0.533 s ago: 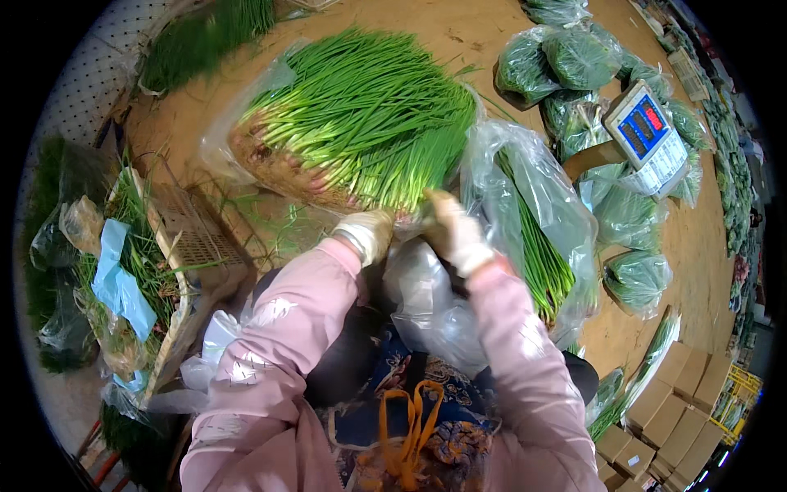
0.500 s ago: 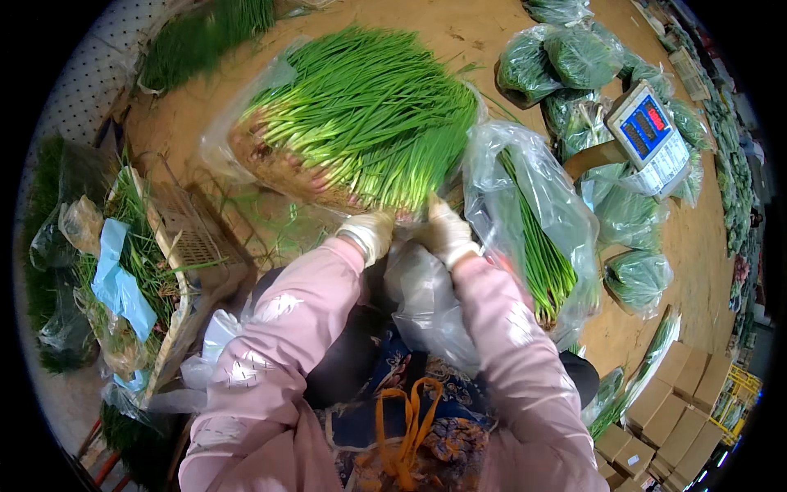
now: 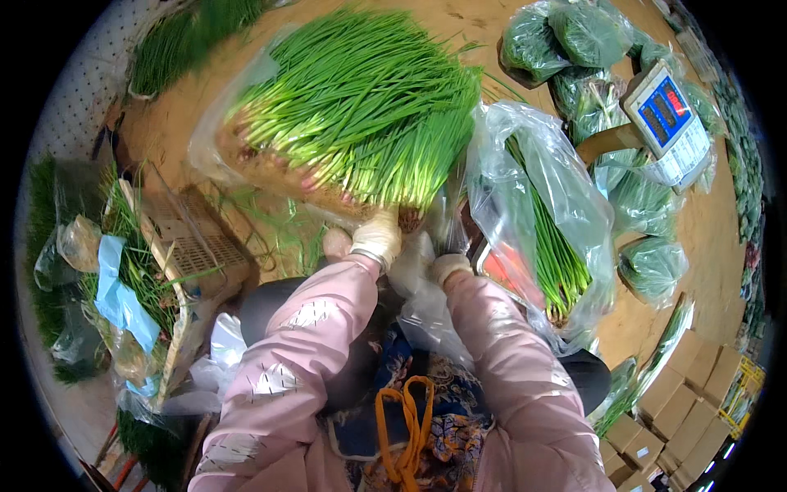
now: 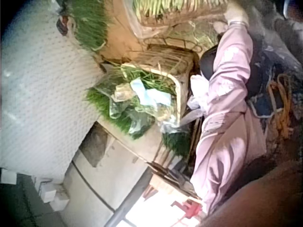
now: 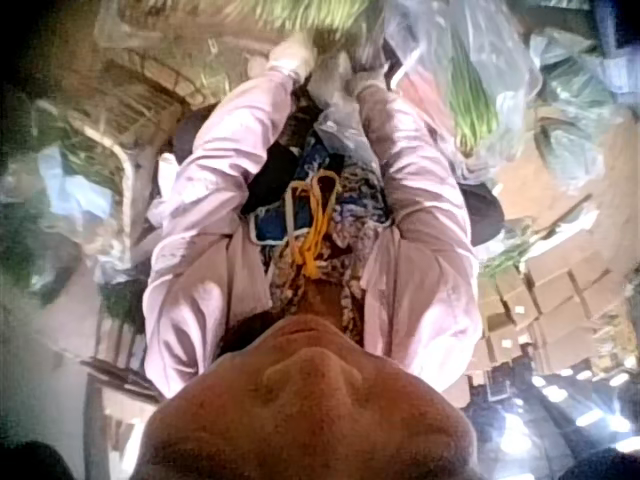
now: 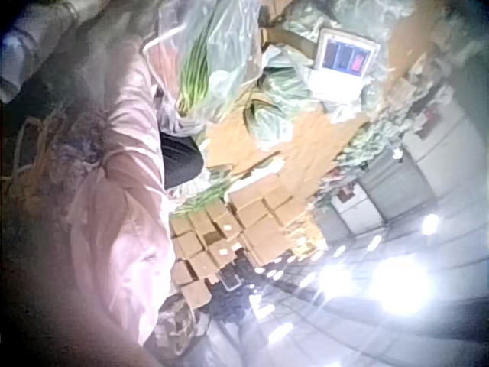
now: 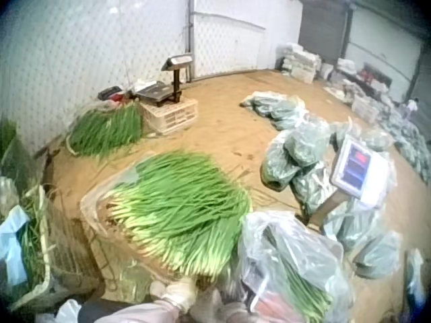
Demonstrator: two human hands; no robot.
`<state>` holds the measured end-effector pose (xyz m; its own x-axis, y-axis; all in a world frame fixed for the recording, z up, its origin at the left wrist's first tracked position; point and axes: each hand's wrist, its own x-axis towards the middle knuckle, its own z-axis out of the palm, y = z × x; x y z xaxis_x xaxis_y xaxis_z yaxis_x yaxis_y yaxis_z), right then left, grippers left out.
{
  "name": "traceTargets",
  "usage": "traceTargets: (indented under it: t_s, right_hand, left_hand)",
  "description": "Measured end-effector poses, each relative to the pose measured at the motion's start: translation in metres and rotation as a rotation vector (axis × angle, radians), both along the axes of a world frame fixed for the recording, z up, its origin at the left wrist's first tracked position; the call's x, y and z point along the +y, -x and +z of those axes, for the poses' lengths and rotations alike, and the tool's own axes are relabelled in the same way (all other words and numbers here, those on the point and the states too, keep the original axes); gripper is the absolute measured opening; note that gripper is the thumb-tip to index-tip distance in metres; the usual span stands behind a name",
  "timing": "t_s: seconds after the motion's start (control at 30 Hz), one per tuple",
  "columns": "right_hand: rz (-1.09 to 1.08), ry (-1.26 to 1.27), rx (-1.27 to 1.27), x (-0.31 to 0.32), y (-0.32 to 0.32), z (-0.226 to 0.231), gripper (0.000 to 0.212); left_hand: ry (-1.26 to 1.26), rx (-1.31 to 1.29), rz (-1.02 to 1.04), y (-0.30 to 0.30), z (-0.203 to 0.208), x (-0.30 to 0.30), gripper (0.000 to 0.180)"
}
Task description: The person bags portions of green onions by pulling them from a larger pile, places each bag on a scale to check the weight, and applies a printed label before setting the completed bag aside.
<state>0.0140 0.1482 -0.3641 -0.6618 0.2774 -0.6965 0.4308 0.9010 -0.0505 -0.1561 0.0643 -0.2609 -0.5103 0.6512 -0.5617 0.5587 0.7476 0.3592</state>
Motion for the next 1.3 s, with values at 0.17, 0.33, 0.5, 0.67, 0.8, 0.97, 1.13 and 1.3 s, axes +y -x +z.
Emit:
traceTargets:
  t_s: [0.17, 0.33, 0.5, 0.67, 0.8, 0.97, 1.13, 1.3]
  right_hand:
    - [-0.398, 0.284, 0.551, 0.05, 0.054, 0.036, 0.033]
    - [-1.1, 0.419, 0.665, 0.023, 0.095, 0.035, 0.039]
    - [-1.395, 1.204, 0.553, 0.056, 0.071, 0.032, 0.031]
    - [-0.911, 1.009, 0.643, 0.049, 0.045, 0.115, 0.018]
    - [-1.186, 1.249, 0.707, 0.027, 0.041, 0.12, 0.018]
    - [-1.378, 1.374, 0.834, 0.019, 0.028, 0.15, 0.023]
    - [-1.644, 1.3, 0.822, -0.003, 0.023, 0.183, 0.034]
    - [-1.369, 1.349, 0.969, -0.02, 0.012, 0.172, 0.034]
  left_hand:
    - [-0.2, -0.166, 0.133, -0.009, -0.022, -0.007, 0.055]
    - [-0.107, -0.473, 0.19, -0.012, -0.037, 0.003, 0.058]
    - [-0.289, -0.433, 0.117, -0.011, -0.004, 0.02, 0.034]
    - [-0.74, -0.559, 0.692, -0.008, 0.053, 0.02, 0.041]
    - [-0.689, -0.498, 0.874, -0.018, 0.02, 0.025, 0.04]
    - [-0.578, -1.455, 0.527, -0.021, 0.037, -0.001, 0.025]
    - [-0.912, -1.031, 0.677, -0.073, 0.067, -0.003, 0.024]
    - [-1.085, -0.096, 0.466, -0.093, 0.061, -0.023, 0.053]
